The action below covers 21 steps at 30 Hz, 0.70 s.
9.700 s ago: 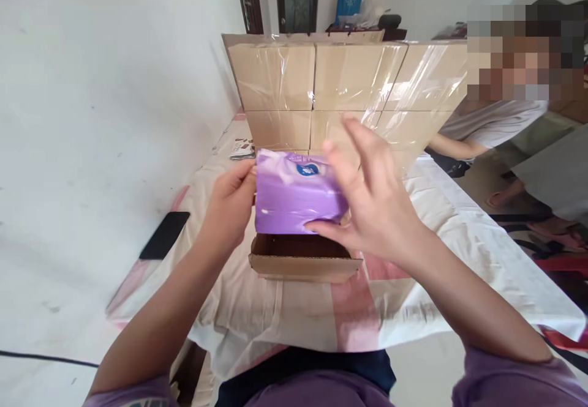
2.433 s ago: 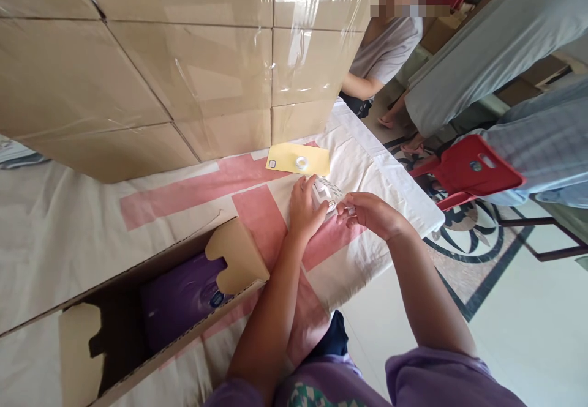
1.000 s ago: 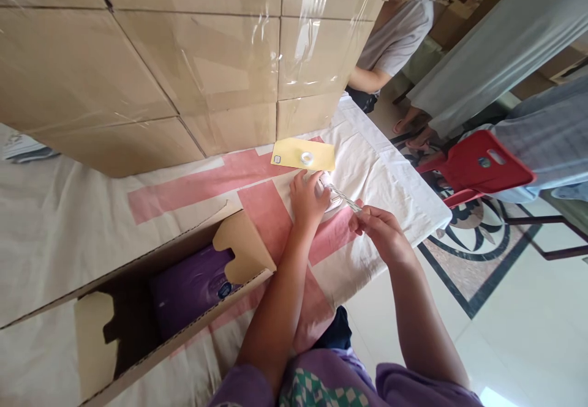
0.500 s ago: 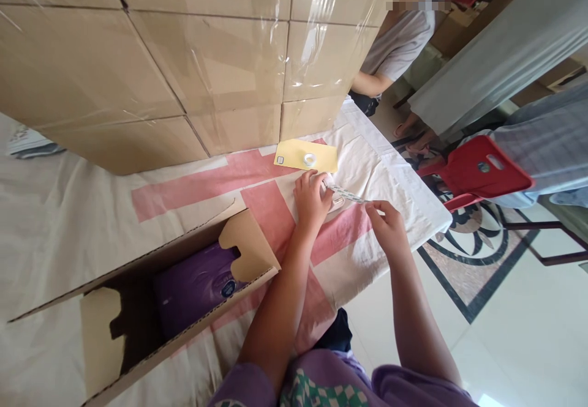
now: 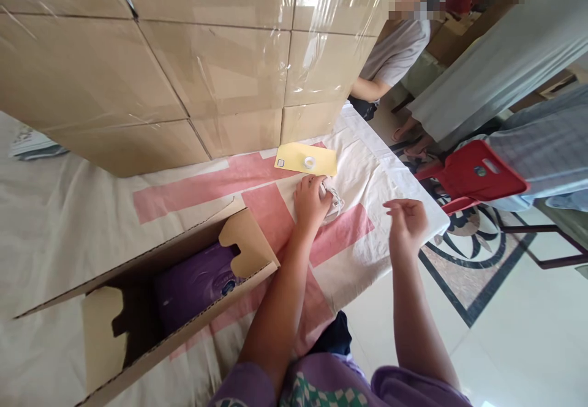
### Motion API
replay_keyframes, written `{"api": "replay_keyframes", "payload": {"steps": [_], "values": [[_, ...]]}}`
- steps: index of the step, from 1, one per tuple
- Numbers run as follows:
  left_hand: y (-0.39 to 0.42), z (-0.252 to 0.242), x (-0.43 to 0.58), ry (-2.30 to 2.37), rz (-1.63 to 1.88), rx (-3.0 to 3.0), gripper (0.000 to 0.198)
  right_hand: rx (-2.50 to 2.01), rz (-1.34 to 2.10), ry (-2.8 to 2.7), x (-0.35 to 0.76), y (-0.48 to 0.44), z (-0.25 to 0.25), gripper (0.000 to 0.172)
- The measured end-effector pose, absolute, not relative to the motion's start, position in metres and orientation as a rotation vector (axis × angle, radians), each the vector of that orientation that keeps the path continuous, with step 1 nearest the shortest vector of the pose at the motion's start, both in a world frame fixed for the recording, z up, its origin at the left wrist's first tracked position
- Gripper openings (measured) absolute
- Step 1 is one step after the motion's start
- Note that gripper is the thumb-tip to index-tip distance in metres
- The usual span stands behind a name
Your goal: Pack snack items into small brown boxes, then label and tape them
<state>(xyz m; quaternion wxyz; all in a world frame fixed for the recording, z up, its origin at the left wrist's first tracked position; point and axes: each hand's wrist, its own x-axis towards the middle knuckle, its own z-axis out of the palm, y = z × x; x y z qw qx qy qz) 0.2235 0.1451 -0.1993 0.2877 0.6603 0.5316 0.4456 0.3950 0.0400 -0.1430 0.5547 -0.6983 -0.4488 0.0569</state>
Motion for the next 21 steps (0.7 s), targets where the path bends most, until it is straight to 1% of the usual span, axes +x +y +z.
{"api": "replay_keyframes", "payload": {"steps": [1, 3, 5, 6, 8, 11, 16, 21], "values": [[0.145, -0.199, 0.223, 1.413, 1.2, 1.771, 0.038, -1.649, 0.233, -1.192, 0.389, 0.043, -0.148, 0.024], [0.146, -0.199, 0.223, 1.388, 1.223, 1.792, 0.038, -1.665, 0.416, -1.475, 0.375, 0.052, -0.161, 0.05], [0.146, -0.199, 0.223, 1.362, 1.242, 1.815, 0.04, -1.711, 0.483, -1.642, 0.359, 0.064, -0.175, 0.076], [0.146, -0.2, 0.223, 1.354, 1.249, 1.823, 0.041, -1.748, 0.479, -1.663, 0.353, 0.069, -0.182, 0.083], [0.146, -0.199, 0.223, 1.356, 1.259, 1.829, 0.041, -1.816, 0.458, -1.635, 0.343, 0.078, -0.194, 0.087], [0.147, -0.198, 0.223, 1.376, 1.265, 1.822, 0.039, -1.823, 0.434, -1.603, 0.339, 0.081, -0.203, 0.085], [0.155, -0.196, 0.216, 1.431, 1.302, 1.742, 0.038, -1.722, 0.441, -1.647, 0.343, 0.074, -0.205, 0.081], [0.157, -0.196, 0.211, 1.382, 1.38, 1.745, 0.04, -1.686, 0.507, -1.622, 0.344, 0.072, -0.204, 0.086]]}}
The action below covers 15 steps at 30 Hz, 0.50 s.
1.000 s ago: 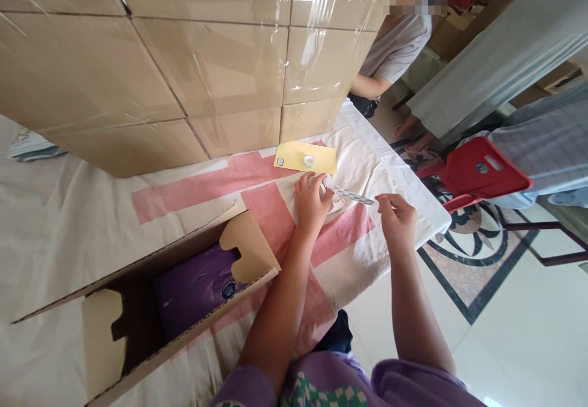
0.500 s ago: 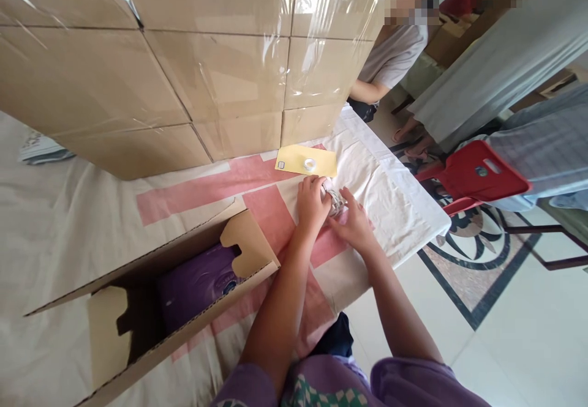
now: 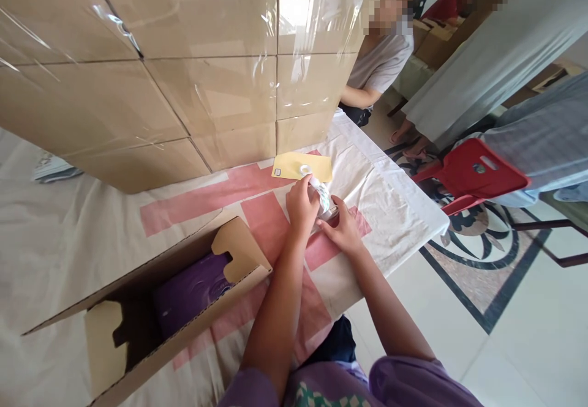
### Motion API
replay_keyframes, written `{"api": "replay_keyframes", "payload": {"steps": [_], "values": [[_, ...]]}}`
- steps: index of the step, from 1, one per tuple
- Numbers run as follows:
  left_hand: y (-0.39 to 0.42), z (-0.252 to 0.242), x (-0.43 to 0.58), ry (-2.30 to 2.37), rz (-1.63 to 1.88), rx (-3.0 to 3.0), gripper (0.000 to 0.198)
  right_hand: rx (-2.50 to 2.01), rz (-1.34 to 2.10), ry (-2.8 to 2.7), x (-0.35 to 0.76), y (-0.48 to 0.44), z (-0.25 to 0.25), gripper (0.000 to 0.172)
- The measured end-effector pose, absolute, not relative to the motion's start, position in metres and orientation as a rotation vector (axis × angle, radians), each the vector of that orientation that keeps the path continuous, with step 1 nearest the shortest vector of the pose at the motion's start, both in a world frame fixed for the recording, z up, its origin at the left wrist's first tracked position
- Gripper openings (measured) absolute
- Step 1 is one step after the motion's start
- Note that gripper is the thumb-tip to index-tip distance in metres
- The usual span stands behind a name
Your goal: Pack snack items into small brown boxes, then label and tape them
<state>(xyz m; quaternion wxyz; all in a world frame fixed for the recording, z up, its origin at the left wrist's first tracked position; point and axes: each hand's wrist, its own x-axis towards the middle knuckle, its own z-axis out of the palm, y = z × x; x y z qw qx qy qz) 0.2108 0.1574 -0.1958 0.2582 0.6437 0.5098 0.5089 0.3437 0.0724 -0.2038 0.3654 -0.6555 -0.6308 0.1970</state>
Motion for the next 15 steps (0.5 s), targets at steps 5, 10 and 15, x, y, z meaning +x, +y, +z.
{"api": "replay_keyframes", "payload": {"steps": [5, 10, 15], "values": [[0.153, -0.185, 0.21, 1.309, 1.542, 1.749, 0.039, -1.51, 0.484, -1.618, 0.346, 0.072, -0.198, 0.069], [0.143, -0.164, 0.203, 1.223, 1.613, 1.802, 0.036, -1.401, 0.449, -1.479, 0.344, 0.069, -0.17, 0.056], [0.114, -0.143, 0.194, 1.142, 1.554, 1.88, 0.04, -1.221, 0.705, -1.408, 0.335, 0.06, -0.131, 0.058]]}}
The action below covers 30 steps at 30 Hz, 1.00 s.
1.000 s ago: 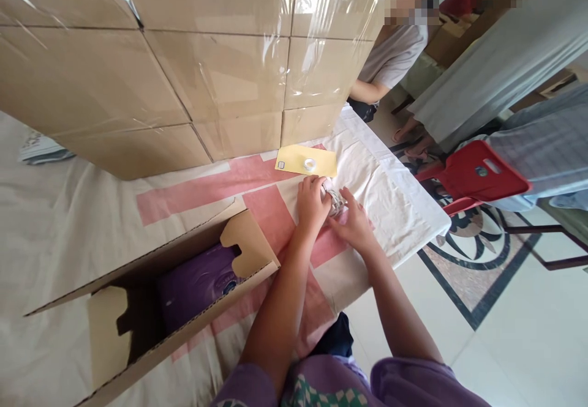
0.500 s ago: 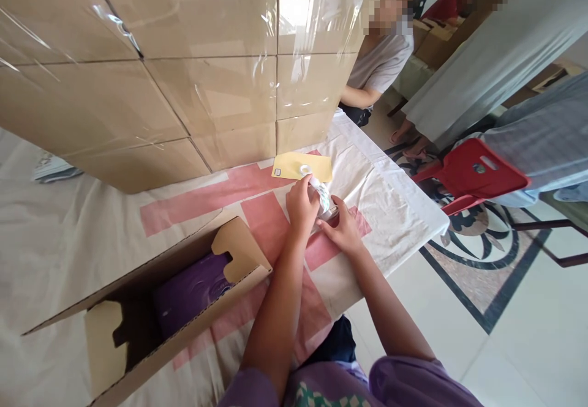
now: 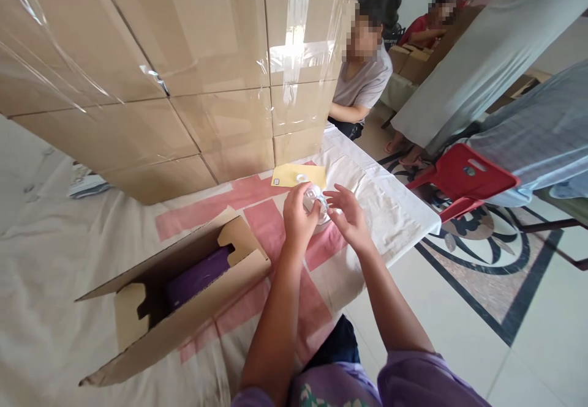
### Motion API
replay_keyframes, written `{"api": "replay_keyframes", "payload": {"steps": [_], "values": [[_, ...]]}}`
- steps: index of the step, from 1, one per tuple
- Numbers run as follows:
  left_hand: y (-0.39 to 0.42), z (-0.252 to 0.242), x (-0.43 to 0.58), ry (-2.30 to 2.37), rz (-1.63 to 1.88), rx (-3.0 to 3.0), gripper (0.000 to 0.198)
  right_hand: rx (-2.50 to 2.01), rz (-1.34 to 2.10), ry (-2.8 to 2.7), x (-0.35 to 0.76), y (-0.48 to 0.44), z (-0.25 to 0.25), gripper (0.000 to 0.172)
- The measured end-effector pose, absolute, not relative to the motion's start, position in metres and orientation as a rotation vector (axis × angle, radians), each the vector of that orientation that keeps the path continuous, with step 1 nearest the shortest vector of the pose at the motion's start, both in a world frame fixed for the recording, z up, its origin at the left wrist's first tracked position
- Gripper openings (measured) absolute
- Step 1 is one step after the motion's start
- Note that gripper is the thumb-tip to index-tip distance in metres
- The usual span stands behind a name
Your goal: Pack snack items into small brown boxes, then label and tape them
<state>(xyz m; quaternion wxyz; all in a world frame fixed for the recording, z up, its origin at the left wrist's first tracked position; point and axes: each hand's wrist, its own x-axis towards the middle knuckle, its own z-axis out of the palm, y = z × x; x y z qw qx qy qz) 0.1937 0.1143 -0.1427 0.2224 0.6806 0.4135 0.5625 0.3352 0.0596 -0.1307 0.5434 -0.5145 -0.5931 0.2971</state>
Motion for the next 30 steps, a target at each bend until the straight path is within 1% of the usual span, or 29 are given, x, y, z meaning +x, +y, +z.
{"api": "replay_keyframes", "payload": {"steps": [2, 6, 8, 11, 13, 17, 23, 26, 30], "values": [[0.097, -0.135, 0.19, 1.101, 1.494, 1.92, 0.04, -1.197, 0.814, -1.384, 0.331, 0.053, -0.12, 0.057], [0.061, -0.126, 0.177, 1.031, 1.41, 1.924, 0.04, -1.193, 0.956, -1.353, 0.325, 0.032, -0.109, 0.041], [0.045, -0.124, 0.168, 0.983, 1.345, 1.819, 0.039, -1.186, 0.982, -1.372, 0.322, 0.019, -0.107, 0.035], [0.028, -0.123, 0.153, 0.936, 1.238, 1.56, 0.031, -1.182, 0.961, -1.411, 0.317, 0.002, -0.109, 0.03], [0.019, -0.121, 0.146, 0.931, 1.196, 1.48, 0.026, -1.184, 0.945, -1.431, 0.312, -0.007, -0.111, 0.029], [0.004, -0.116, 0.137, 0.961, 1.197, 1.5, 0.021, -1.231, 0.891, -1.463, 0.3, -0.019, -0.113, 0.031], [-0.009, -0.117, 0.132, 1.08, 1.273, 1.496, 0.026, -1.307, 0.769, -1.538, 0.289, -0.025, -0.119, 0.033], [-0.008, -0.121, 0.13, 1.049, 1.251, 1.44, 0.033, -1.251, 0.876, -1.452, 0.289, -0.025, -0.12, 0.033], [-0.003, -0.126, 0.126, 0.938, 1.169, 1.407, 0.034, -1.082, 1.177, -1.286, 0.291, -0.022, -0.117, 0.037]]}}
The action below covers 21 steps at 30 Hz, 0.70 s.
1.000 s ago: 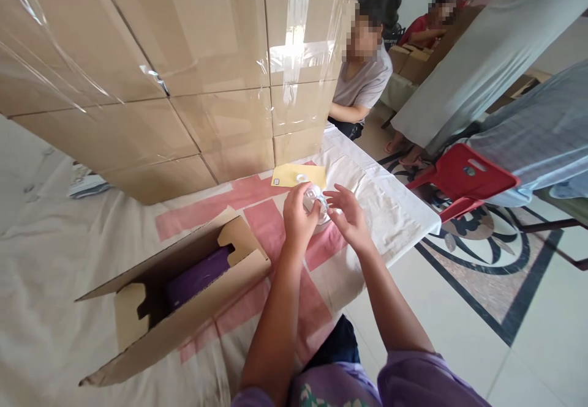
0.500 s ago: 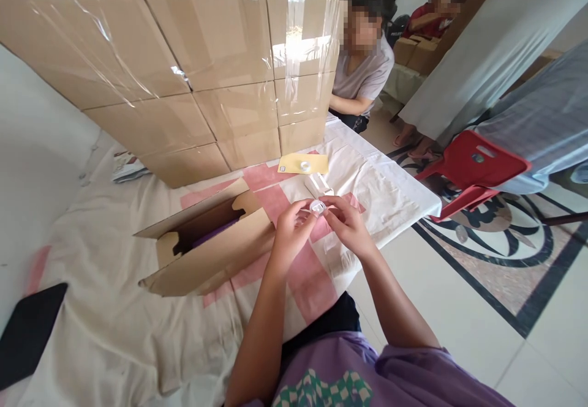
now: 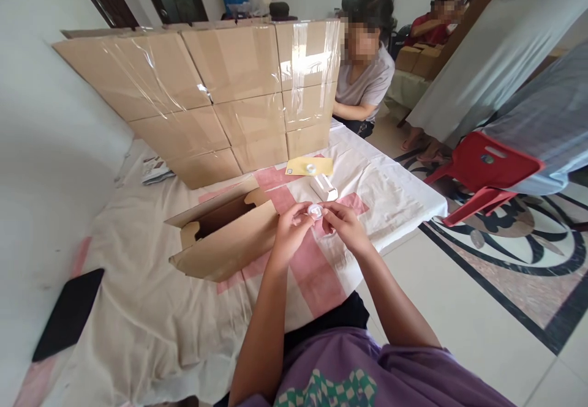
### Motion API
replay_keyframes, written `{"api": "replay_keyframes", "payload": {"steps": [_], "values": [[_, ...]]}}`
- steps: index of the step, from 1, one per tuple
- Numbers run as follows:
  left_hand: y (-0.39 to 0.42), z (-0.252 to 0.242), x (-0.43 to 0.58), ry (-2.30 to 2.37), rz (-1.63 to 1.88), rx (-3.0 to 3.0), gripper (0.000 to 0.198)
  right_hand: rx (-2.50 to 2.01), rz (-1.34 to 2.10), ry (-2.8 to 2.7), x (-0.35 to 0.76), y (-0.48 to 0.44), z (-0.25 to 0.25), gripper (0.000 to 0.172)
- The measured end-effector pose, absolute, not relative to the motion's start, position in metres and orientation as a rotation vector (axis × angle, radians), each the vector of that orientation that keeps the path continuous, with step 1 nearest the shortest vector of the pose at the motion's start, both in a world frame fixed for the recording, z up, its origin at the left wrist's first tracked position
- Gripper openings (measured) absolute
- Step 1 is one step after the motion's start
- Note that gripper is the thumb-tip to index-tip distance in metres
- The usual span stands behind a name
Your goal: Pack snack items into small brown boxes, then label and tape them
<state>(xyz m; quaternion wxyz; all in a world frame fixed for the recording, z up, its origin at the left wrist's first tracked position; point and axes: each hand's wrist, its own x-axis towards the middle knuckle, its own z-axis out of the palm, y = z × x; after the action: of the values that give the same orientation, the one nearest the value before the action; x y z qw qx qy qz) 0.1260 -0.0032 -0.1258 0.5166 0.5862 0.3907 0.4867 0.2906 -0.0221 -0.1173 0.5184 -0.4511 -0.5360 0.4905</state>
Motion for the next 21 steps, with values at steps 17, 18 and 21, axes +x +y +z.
{"api": "replay_keyframes", "payload": {"steps": [17, 18, 21], "values": [[-0.006, -0.157, 0.131, 1.218, 1.139, 1.983, 0.027, -1.376, 0.999, -1.345, 0.294, -0.016, -0.148, 0.021], [-0.005, -0.159, 0.133, 1.216, 1.132, 2.007, 0.028, -1.361, 1.058, -1.309, 0.295, -0.015, -0.151, 0.024], [-0.003, -0.169, 0.137, 1.225, 1.106, 2.067, 0.028, -1.35, 1.171, -1.231, 0.298, -0.013, -0.159, 0.032]]}}
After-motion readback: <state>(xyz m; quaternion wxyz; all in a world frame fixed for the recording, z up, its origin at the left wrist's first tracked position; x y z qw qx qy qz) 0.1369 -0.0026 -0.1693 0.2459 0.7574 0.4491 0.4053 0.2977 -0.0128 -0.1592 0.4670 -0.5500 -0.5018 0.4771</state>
